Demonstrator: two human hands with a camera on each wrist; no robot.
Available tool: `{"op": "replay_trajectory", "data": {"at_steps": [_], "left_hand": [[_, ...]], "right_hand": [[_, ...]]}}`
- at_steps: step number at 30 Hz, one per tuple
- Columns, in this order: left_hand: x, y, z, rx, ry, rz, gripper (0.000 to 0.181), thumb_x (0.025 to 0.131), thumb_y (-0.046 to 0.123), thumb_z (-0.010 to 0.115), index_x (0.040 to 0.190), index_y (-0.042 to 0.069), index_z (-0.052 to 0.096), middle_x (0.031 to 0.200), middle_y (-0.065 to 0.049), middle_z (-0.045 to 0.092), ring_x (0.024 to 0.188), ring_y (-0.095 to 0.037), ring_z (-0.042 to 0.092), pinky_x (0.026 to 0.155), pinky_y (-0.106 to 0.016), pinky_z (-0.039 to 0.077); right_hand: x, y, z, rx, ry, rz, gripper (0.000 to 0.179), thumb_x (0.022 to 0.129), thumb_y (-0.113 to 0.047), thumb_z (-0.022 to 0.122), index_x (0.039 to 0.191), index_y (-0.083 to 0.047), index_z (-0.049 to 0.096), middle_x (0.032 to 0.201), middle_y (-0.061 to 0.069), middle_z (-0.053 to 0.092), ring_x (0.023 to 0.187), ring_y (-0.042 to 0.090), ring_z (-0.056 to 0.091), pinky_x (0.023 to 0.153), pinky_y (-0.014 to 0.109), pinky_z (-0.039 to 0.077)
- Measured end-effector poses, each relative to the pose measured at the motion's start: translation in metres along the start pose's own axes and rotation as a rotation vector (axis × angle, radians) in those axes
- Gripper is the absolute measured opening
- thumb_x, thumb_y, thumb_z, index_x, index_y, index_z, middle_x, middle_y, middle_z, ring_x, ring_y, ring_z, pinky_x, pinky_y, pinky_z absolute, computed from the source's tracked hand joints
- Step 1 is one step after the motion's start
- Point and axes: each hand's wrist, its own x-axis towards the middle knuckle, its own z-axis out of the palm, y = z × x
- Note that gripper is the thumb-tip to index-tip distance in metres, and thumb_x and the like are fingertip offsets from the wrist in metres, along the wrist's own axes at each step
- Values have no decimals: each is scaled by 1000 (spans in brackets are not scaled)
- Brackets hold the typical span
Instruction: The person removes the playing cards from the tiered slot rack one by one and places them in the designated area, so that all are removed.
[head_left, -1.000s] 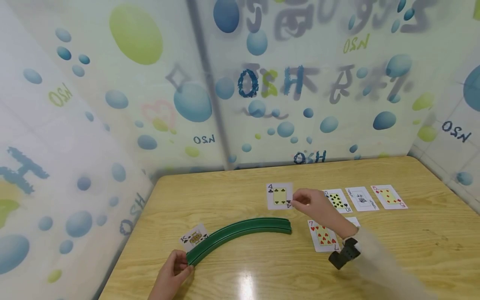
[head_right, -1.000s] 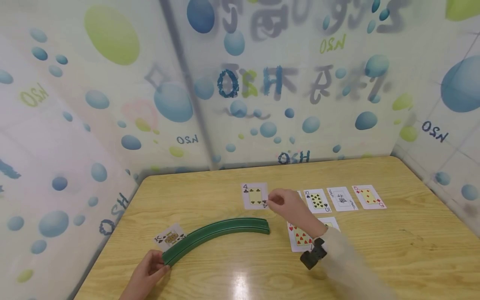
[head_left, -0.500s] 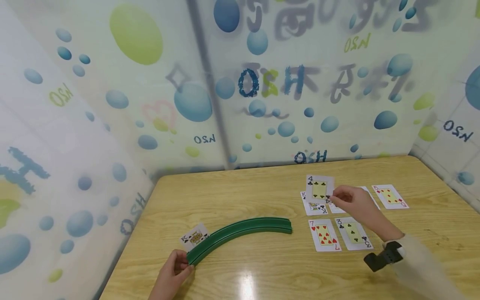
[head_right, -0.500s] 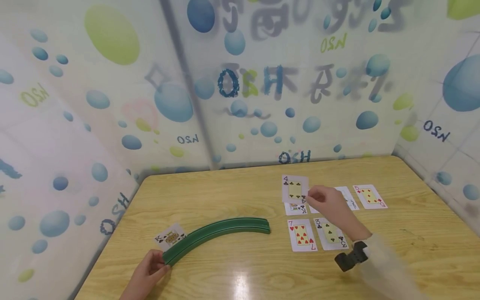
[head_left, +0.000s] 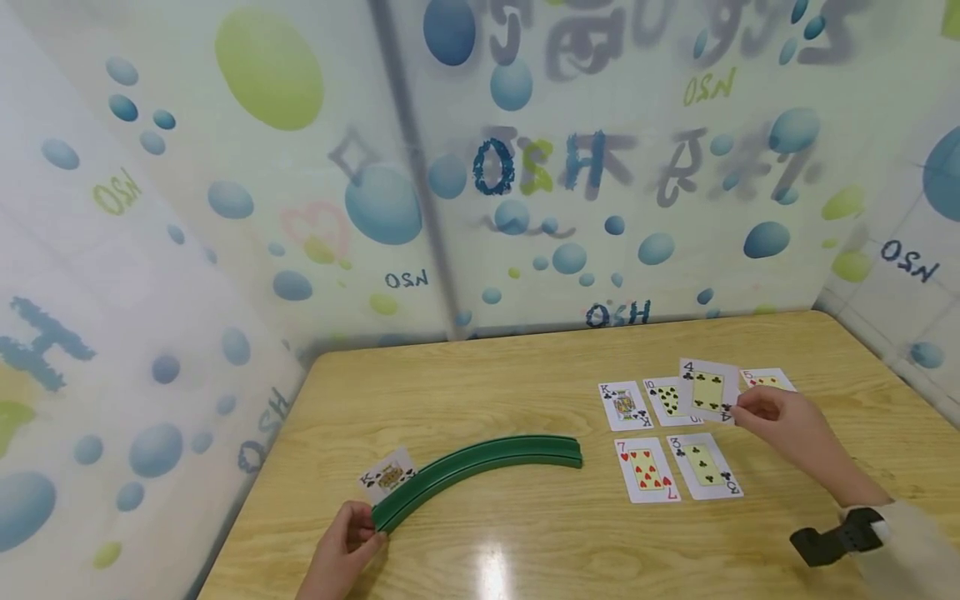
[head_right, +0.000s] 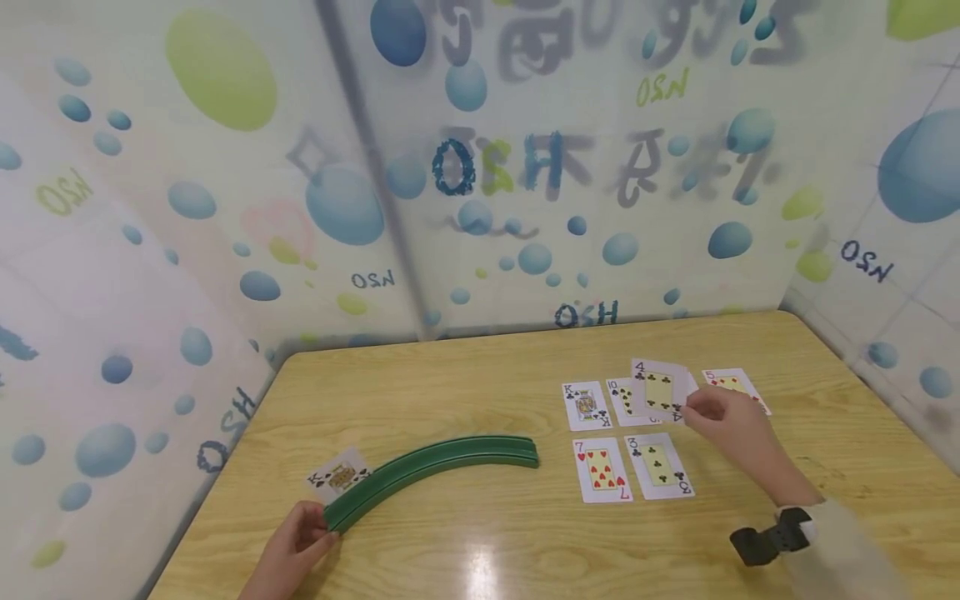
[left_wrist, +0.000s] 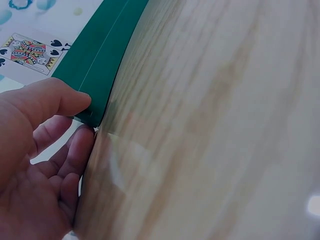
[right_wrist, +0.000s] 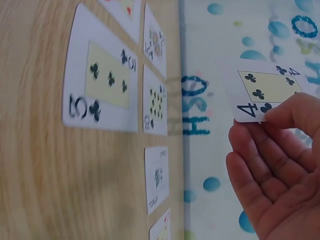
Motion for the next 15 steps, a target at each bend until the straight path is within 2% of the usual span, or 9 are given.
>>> {"op": "replay_trajectory", "data": {"at_steps": [8,15], "left_hand": [[1,0,0,-7,-8,-33,30,79,0,67,101,0,47,91,-8,55,78,-15,53,69,-24,45],[1,0,0,-15,-13,-37,30,79,0,66,101,-1,47,91,-9,55,79,-16,53,69,-25,45]], "right_hand": [[-11,23,-12,-35,-65,112,28,89,-25,60,96,2,61,85,8,62,68,-2,50,55,27,44],[-20,39,-20,-53,-46,142,26,86,-19,62,95,5,59,81,6,59,64,0,47,53,24,41]]}}
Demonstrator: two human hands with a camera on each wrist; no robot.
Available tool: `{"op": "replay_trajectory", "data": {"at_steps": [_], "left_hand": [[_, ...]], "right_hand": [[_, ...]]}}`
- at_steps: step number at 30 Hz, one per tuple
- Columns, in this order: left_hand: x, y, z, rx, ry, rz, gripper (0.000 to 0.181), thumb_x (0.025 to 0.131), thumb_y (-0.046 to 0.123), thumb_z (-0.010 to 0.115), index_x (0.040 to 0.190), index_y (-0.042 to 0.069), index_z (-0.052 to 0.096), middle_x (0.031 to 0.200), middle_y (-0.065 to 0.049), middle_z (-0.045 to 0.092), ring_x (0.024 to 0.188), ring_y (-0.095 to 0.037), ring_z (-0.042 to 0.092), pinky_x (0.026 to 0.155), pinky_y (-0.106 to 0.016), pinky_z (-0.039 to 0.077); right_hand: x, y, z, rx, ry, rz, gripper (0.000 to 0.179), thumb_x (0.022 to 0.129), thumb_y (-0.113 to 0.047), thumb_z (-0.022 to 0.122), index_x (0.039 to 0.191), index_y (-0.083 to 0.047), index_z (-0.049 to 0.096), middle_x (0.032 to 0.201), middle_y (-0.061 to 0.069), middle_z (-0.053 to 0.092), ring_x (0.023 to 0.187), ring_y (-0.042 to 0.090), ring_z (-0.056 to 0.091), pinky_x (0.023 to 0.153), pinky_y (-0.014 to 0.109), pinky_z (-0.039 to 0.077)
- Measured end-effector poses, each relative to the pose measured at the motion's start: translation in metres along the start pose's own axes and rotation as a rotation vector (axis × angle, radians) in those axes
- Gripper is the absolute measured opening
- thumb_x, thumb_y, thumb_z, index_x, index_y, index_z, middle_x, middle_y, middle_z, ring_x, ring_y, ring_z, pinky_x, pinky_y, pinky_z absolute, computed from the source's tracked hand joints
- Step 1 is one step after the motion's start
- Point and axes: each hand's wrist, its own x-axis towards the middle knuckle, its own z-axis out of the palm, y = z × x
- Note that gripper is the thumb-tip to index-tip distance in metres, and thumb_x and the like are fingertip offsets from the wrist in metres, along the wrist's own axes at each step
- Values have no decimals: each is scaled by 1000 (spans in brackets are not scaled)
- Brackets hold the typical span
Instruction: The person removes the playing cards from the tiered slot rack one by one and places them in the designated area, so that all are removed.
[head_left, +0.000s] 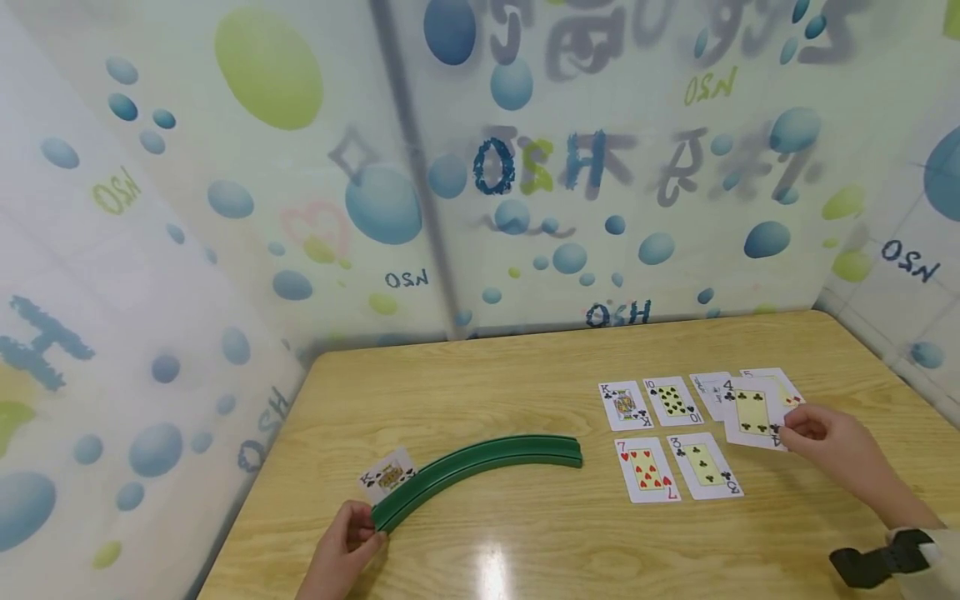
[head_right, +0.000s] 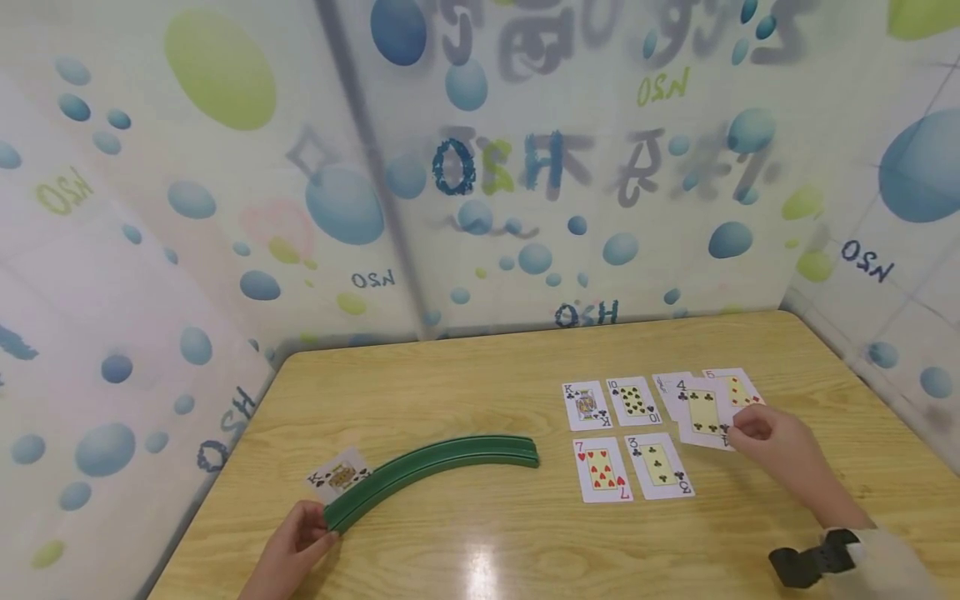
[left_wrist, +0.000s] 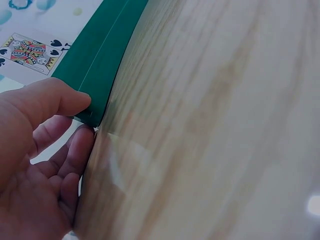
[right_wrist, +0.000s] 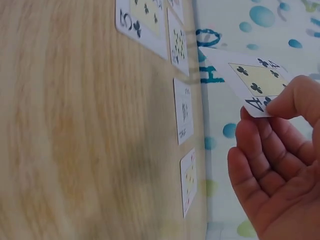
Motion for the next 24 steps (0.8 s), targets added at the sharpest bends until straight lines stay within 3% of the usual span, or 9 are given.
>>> {"op": "replay_trajectory", "data": {"at_steps": [10,17,24], "left_hand": [[1,0,-1,17,1,-16,30,79,0,66,102,-1,47,92,-9,54,80,-18,53,69,-25,45],[1,-1,-1,20,-3,-17,31,80,1,66,103,-1,46,92,-9,54,81,-18,53,69,-25,45],[1,-1,-1,31,-3,-22,31,80,2,66,103,-1,46,94,-9,55,82,-18,53,70,-26,45]], "right_hand": [[-8,22,-1,-34,-6,41,25,88,-11,57,95,12,57,79,9,58,62,0,44,51,24,40],[-9,30,-1,-67,-44,125,33,91,-21,54,94,12,58,80,11,60,65,9,46,53,26,40],[-11,39,2,-77,-87,190,48,88,-32,59,96,15,59,84,19,61,70,16,52,56,30,42]]}}
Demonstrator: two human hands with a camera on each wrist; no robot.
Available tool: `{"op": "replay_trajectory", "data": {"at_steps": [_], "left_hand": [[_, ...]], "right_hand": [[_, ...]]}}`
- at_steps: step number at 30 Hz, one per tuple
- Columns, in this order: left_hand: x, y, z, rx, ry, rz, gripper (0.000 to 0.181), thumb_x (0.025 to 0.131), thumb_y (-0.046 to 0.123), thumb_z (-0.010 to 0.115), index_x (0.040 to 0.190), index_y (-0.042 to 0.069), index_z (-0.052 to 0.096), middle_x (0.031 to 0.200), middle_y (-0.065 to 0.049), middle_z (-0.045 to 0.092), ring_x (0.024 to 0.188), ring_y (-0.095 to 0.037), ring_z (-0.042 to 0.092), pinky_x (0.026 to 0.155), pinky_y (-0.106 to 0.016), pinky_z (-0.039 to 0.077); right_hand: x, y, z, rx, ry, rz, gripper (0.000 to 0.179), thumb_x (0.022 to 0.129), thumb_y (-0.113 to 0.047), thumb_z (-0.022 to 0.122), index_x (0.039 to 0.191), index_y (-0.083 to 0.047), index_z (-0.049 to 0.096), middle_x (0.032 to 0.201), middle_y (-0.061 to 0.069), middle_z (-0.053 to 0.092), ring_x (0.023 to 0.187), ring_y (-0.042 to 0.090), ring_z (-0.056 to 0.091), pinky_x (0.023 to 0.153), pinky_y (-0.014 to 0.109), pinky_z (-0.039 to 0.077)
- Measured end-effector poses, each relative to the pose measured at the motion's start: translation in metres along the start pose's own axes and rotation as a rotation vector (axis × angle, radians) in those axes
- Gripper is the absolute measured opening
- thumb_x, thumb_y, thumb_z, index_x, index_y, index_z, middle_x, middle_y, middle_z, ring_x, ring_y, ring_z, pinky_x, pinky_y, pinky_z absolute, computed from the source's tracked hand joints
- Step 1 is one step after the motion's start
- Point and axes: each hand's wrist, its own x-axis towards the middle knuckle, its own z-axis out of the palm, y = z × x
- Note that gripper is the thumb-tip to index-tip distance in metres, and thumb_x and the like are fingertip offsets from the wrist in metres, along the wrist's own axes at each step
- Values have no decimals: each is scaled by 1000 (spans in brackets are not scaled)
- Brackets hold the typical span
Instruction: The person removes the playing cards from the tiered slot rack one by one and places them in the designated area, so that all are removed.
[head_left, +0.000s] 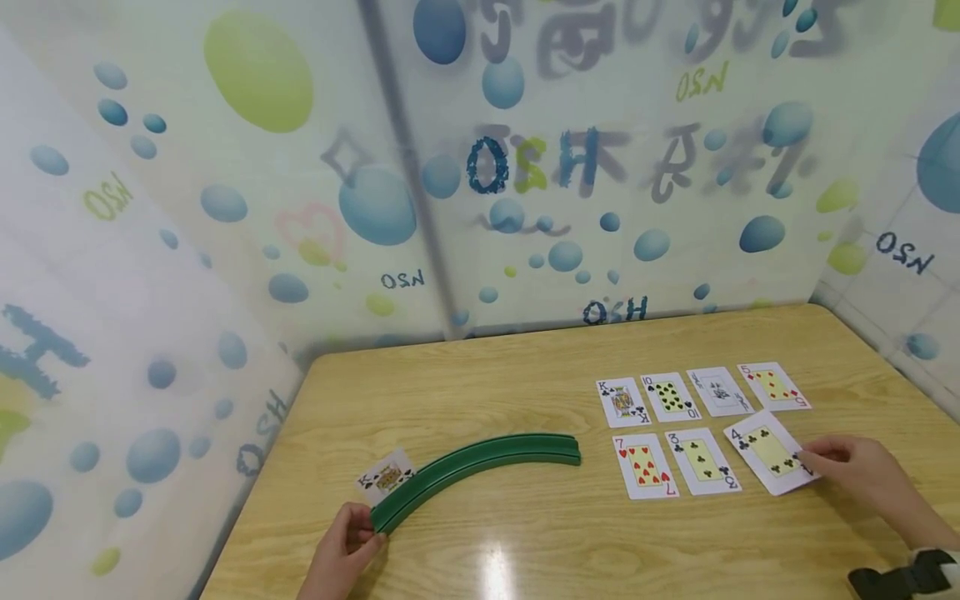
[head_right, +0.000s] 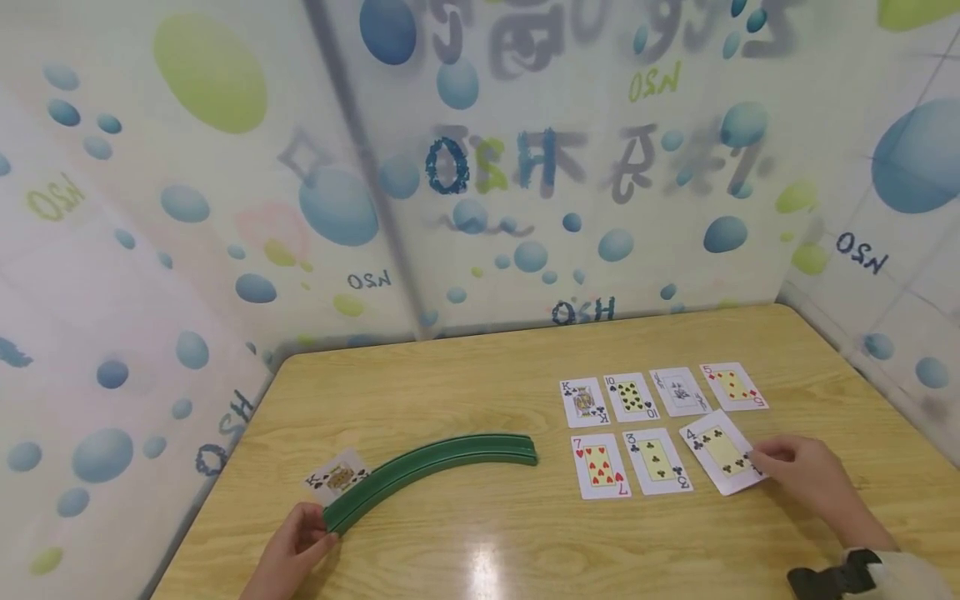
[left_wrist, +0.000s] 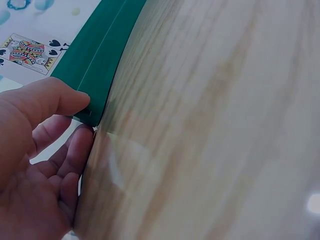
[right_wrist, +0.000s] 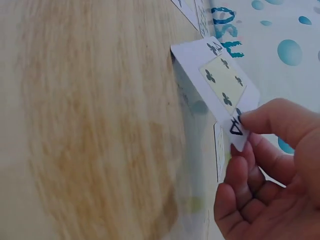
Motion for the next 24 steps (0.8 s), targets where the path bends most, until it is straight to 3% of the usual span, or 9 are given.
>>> {"op": "replay_trajectory", "data": {"at_steps": [9,13,24], "left_hand": [[-1,-1,0,-7,3,14,31,79,1,66,103,-1,46,93,-9,55,80,-17,53,70,-25,45],[-1,0,0,-5,4,18,31,79,0,66,103,-1,46,92,-9,55,80,-17,53,70,-24,46],[0,-1,1,-9,10,9,31,79,1,66,103,0,46,92,-9,55,80,-17,52,69,-25,45]], "right_hand": [[2,6,11,-39,-12,-10,50,80,-37,68,94,11,64,88,25,61,77,31,57,68,47,43],[-1,3,13,-46,-12,-19,48,79,-36,70,93,10,64,84,20,63,72,22,56,66,45,42],[1,-2,13,-28,-35,57,44,80,-32,69,96,9,63,83,17,63,73,23,54,67,44,40]]}}
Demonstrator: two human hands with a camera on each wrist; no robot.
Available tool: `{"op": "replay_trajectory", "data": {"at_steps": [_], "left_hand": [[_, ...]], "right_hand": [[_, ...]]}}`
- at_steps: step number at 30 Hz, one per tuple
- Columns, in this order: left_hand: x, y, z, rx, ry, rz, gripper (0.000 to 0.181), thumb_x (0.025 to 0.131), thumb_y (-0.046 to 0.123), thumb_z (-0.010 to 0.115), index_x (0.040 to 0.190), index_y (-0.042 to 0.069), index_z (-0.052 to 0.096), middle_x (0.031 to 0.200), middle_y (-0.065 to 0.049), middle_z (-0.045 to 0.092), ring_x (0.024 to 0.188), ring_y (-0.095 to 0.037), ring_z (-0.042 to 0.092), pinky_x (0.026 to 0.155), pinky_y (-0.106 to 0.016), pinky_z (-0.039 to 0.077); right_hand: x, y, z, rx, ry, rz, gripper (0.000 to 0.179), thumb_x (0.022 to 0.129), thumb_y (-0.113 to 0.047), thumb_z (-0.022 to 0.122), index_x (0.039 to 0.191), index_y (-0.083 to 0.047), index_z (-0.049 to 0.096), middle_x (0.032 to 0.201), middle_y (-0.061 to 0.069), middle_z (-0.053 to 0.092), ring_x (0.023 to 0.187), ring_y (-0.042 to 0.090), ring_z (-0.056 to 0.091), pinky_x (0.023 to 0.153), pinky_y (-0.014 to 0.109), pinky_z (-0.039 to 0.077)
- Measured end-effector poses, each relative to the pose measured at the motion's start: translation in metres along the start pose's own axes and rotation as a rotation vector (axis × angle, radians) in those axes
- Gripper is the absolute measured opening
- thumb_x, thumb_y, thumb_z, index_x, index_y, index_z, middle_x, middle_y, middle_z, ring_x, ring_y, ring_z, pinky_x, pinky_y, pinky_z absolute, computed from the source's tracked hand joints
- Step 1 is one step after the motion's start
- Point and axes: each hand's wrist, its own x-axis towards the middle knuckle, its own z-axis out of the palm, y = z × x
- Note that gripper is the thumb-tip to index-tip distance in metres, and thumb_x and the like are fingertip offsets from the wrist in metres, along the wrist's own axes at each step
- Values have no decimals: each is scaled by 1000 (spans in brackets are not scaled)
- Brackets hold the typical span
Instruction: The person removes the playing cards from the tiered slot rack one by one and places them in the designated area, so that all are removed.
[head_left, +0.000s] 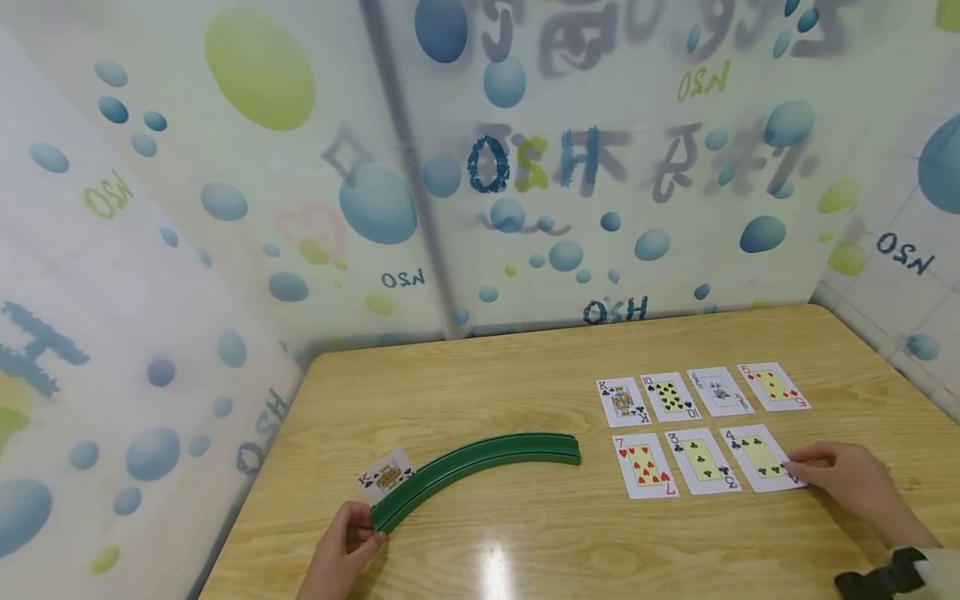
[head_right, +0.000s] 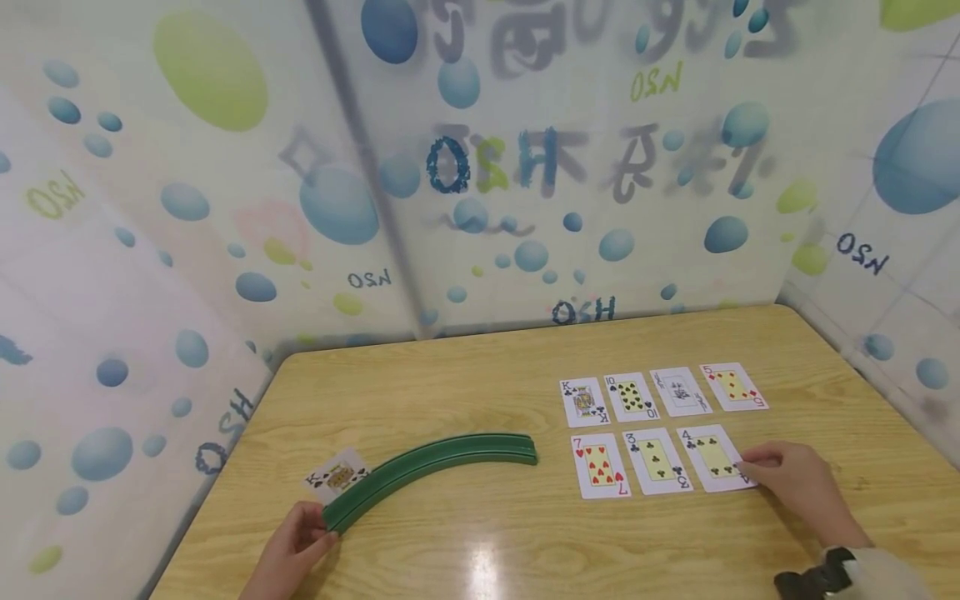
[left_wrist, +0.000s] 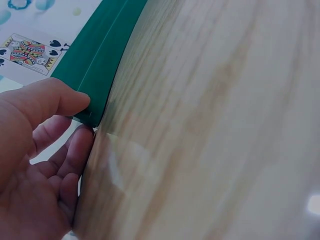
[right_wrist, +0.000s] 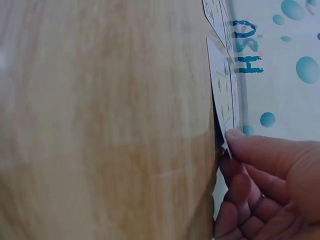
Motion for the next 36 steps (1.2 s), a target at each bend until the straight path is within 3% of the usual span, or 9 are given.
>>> {"op": "replay_trajectory", "data": {"at_steps": [11,36], "left_hand": [[0,1,1,-3,5,21,30,78,-1,66,102,0,47,91,-9,55,78,-16,53,70,-24,45],[-1,2,-1,14,-9,23,31,80,1,66,103,-2,45,92,-8,54,78,-15,52,68,-24,45]], "right_hand": [[2,1,1,16,-39,41,47,79,-33,70,95,11,61,78,9,62,71,22,52,61,33,37],[1,0,0,11,-5,38,41,81,-30,68,91,10,61,77,9,59,69,20,50,59,32,36]]}}
